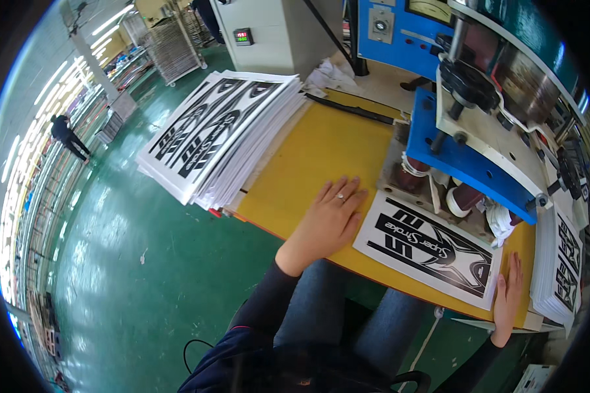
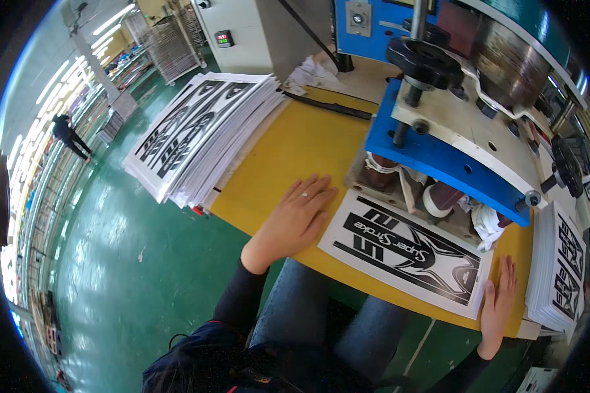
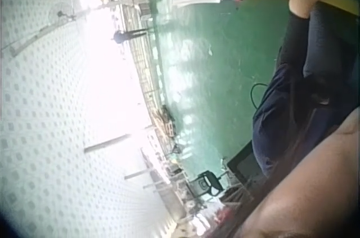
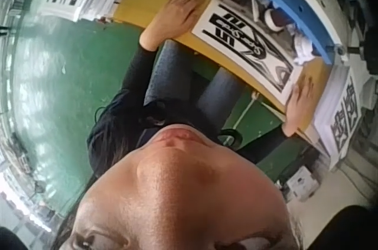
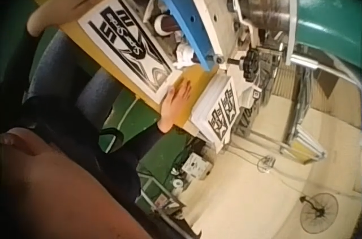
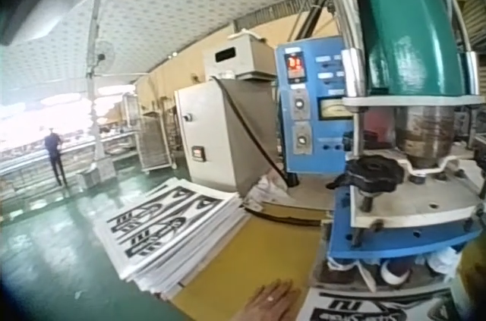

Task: Operating a manual die-cutting press to cut stickers or decals from printed sheets.

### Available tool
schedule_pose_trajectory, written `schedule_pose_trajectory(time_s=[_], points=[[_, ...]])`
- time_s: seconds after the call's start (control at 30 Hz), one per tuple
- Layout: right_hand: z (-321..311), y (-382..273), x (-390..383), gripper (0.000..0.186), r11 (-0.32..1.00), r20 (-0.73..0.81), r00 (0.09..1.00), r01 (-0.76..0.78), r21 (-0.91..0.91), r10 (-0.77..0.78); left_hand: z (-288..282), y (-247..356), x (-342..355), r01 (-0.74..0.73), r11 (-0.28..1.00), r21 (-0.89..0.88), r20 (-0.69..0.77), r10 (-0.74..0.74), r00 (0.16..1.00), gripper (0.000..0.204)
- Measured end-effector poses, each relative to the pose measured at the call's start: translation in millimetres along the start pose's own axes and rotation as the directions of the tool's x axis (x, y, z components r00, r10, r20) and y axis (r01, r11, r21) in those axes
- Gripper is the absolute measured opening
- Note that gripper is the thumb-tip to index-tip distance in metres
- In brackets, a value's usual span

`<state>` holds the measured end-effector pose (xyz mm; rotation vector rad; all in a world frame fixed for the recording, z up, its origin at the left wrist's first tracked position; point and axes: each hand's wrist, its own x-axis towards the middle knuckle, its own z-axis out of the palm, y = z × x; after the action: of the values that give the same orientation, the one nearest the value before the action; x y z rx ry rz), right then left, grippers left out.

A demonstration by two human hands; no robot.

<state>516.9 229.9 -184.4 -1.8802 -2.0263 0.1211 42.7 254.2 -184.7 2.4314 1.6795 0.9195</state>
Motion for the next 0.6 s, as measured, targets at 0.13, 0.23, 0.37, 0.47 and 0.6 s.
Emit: schedule_pose_trajectory(time_s=[0.13, 0.23, 0.37, 0.47, 0.6], points=[[6.4, 23.7, -2.1, 0.055, 0.939, -0.100, 0.994, -0.004, 0.344, 0.041, 3.0, -1.6, 3.7, -0.004, 0.999, -0.035, 0.000, 0.004, 1.000, 0.043], [3.6, 47.5, -0.6, 0.051, 0.812, -0.130, 0.989, 0.015, 0.583, 0.075, 3.4, -1.2, 4.7, 0.006, 1.000, -0.024, -0.001, -0.006, 1.000, 0.044], [13.0, 89.9, -7.1, 0.024, 0.499, -0.251, 0.958, 0.151, 0.853, 0.140, 2.1, -1.6, 5.0, 0.003, 1.000, -0.028, -0.006, -0.003, 1.000, 0.044], [15.5, 99.2, -9.1, 0.005, 0.420, -0.275, 0.952, 0.196, 0.886, 0.136, 2.3, -2.2, 2.8, -0.008, 1.000, -0.020, -0.017, 0.007, 1.000, 0.043], [17.5, 107.1, -9.5, 0.008, 0.470, -0.247, 0.963, 0.168, 0.867, 0.111, 2.2, -1.8, 3.3, 0.002, 1.000, -0.018, -0.005, -0.002, 1.000, 0.043]])
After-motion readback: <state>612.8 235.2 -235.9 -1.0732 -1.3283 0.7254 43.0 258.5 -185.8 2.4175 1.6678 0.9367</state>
